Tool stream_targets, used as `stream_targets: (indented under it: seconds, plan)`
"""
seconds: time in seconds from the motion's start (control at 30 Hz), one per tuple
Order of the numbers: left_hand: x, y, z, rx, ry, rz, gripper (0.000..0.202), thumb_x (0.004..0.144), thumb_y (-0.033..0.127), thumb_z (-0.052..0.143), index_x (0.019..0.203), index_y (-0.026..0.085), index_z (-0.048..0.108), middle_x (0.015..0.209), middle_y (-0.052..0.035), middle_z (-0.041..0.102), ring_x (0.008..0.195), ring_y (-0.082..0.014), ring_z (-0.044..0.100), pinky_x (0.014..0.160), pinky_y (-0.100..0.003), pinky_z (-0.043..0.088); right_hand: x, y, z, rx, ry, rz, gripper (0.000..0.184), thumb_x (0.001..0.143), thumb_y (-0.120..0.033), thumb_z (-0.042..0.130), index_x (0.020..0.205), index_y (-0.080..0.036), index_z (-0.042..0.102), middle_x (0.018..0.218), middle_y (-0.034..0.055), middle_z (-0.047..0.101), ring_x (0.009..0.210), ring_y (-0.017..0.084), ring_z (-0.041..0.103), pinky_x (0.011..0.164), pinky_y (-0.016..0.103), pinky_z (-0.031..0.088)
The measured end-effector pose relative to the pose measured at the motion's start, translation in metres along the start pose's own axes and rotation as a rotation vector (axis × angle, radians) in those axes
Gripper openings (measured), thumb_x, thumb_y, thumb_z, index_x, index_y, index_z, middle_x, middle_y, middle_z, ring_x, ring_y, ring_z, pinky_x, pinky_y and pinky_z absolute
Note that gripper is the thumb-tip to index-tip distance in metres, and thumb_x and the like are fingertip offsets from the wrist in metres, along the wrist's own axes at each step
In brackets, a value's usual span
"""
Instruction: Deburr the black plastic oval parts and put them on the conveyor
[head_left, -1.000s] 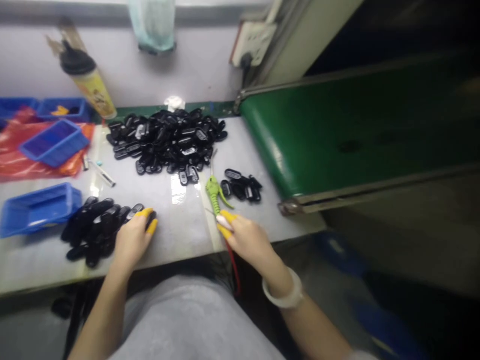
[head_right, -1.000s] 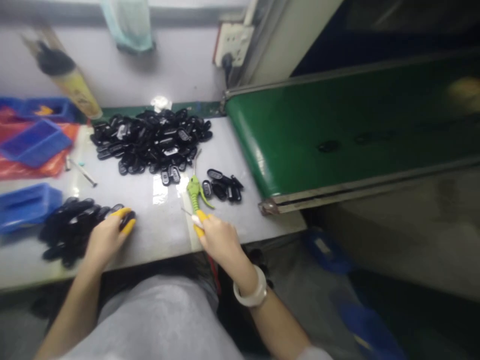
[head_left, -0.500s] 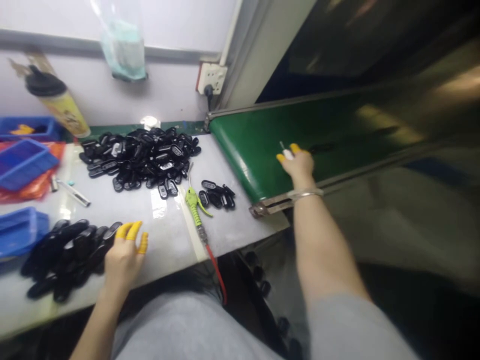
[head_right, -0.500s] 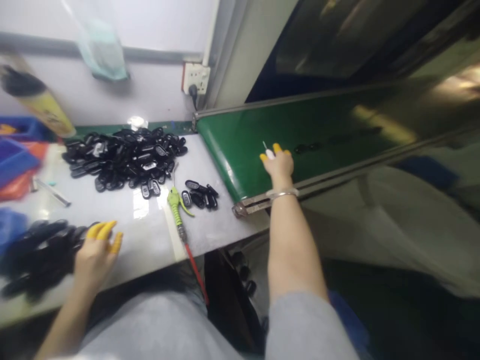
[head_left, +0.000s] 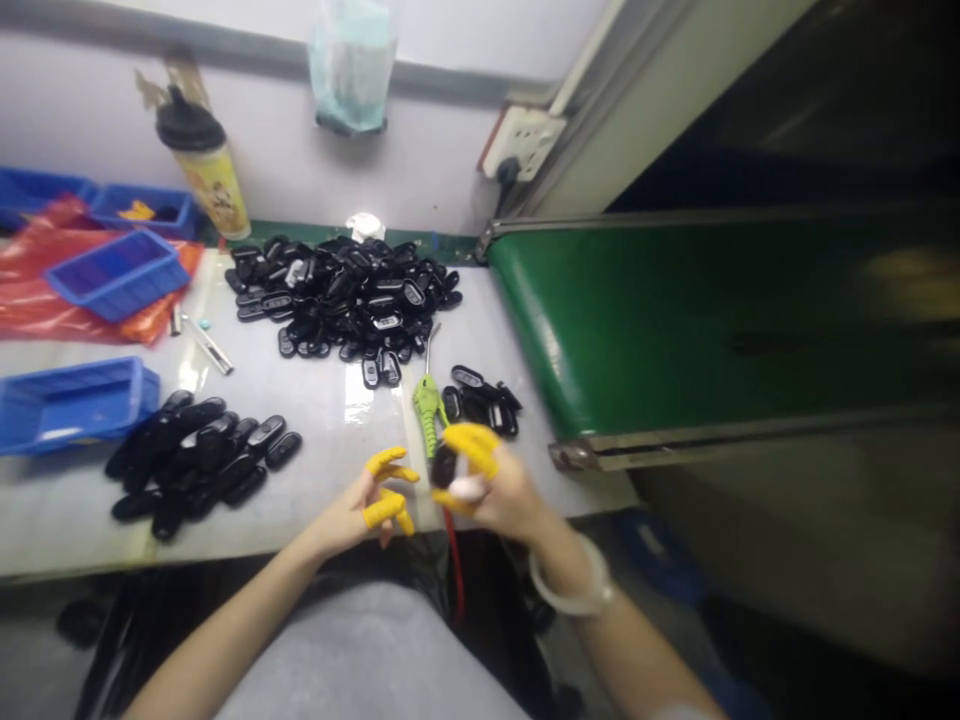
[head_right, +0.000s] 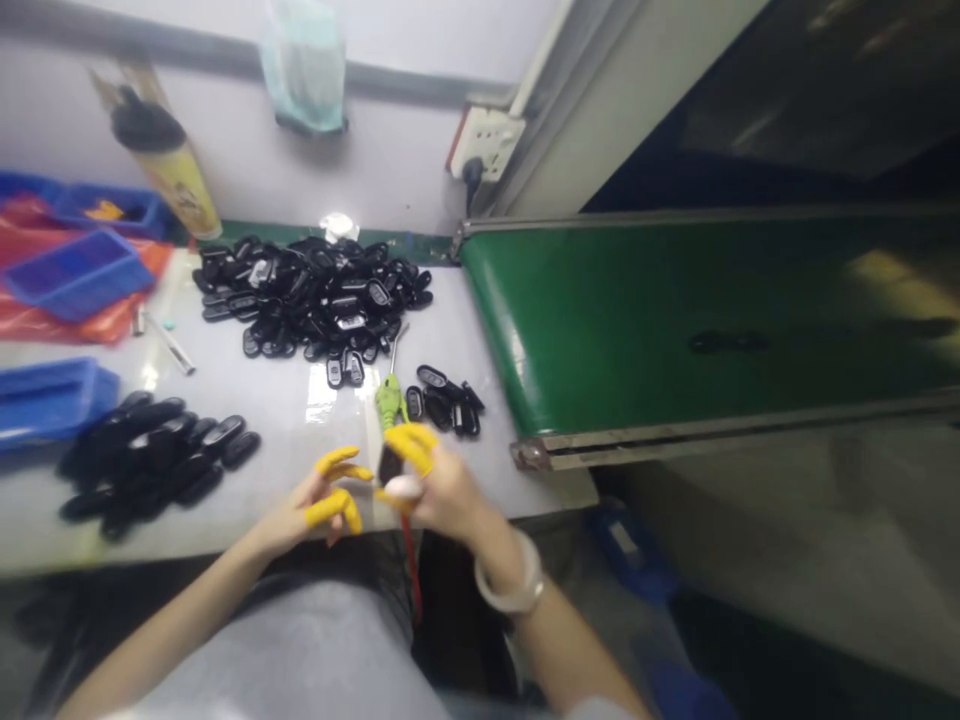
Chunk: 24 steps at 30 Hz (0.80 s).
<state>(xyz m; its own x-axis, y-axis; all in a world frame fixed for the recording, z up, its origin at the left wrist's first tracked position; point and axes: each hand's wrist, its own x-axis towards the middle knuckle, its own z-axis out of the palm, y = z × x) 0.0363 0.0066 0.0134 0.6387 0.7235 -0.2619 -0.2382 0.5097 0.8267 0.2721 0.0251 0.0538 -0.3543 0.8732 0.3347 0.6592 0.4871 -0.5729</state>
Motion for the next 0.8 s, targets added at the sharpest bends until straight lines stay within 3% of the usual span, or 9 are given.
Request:
stream_targets:
  seconds: [0.07,0.17,0.27,0.33,0.4,0.5,0.67,0.8]
  plan:
    - [-0.001,0.0,0.005,-0.015,-0.052,-0.047,0.076,0.081,0.041,0.071,0.142,0.036,0.025,0.127,-0.0105,0.052,0.061,-0.0094,0.064,0.045,-0.02,0.048,-0.013,-0.027,0.033,0.097,-0.099,-0.177,0.053,0.085,-0.037,0.066,0.131,-0.015,0.053,0.121,0.018,0.064,0.117,0.025,0.061,0.09,0.034,0.056]
    - [-0.004,0.001,0.004,0.01,0.055,-0.074,0.074,0.08,0.036,0.072,0.14,0.03,0.029,0.103,-0.0037,0.06,0.049,-0.0054,0.056,0.041,-0.019,0.045,-0.016,-0.042,0.047,0.17,-0.146,-0.083,0.056,0.087,-0.042,0.065,0.133,-0.015,0.051,0.12,0.0185,0.064,0.11,0.025,0.064,0.088,0.035,0.057]
    - [-0.006,0.001,-0.004,0.019,0.17,-0.088,0.059,0.081,0.04,0.07,0.126,0.023,0.036,0.075,0.0059,0.057,0.034,-0.004,0.045,0.031,-0.017,0.036,-0.008,-0.047,0.033,0.08,-0.221,0.114,0.051,0.09,-0.045,0.061,0.129,-0.014,0.054,0.113,0.0167,0.067,0.101,0.026,0.067,0.084,0.038,0.057]
    - [-0.006,0.001,-0.009,0.049,0.236,-0.084,0.051,0.08,0.038,0.069,0.117,0.023,0.038,0.071,0.0082,0.055,0.031,-0.004,0.044,0.029,-0.016,0.033,-0.001,-0.054,0.021,-0.055,-0.327,0.151,0.04,0.096,-0.038,0.051,0.126,-0.012,0.056,0.108,0.0156,0.07,0.094,0.025,0.069,0.079,0.038,0.057]
    - [-0.006,0.001,-0.011,0.098,0.302,-0.063,0.045,0.08,0.033,0.069,0.113,0.023,0.039,0.072,0.0085,0.054,0.031,-0.0037,0.044,0.028,-0.016,0.035,0.002,-0.064,0.013,-0.2,-0.427,0.1,0.031,0.099,-0.028,0.044,0.119,-0.011,0.061,0.097,0.012,0.072,0.082,0.024,0.069,0.069,0.035,0.055]
    - [-0.005,0.001,-0.009,0.188,0.366,-0.029,0.039,0.08,0.026,0.066,0.109,0.023,0.04,0.075,0.0078,0.054,0.033,-0.0029,0.044,0.03,-0.017,0.037,0.003,-0.076,0.01,-0.396,-0.469,-0.003,0.025,0.096,-0.021,0.048,0.108,-0.014,0.068,0.08,0.0058,0.07,0.064,0.021,0.064,0.052,0.03,0.043]
    - [-0.004,-0.002,-0.008,0.251,0.376,-0.03,0.035,0.082,0.028,0.062,0.109,0.023,0.041,0.079,0.0056,0.054,0.035,-0.0034,0.043,0.032,-0.019,0.039,0.003,-0.083,0.01,-0.51,-0.41,-0.069,0.021,0.09,-0.017,0.054,0.104,-0.015,0.07,0.076,0.0038,0.069,0.061,0.018,0.058,0.052,0.031,0.033]
    - [-0.005,-0.004,-0.009,0.349,0.409,0.006,0.033,0.082,0.027,0.061,0.11,0.023,0.043,0.079,0.004,0.056,0.046,-0.0063,0.048,0.041,-0.02,0.042,0.005,-0.085,0.007,-0.524,-0.441,-0.046,0.022,0.092,-0.018,0.05,0.101,-0.015,0.07,0.074,0.0034,0.067,0.058,0.016,0.056,0.052,0.032,0.029]
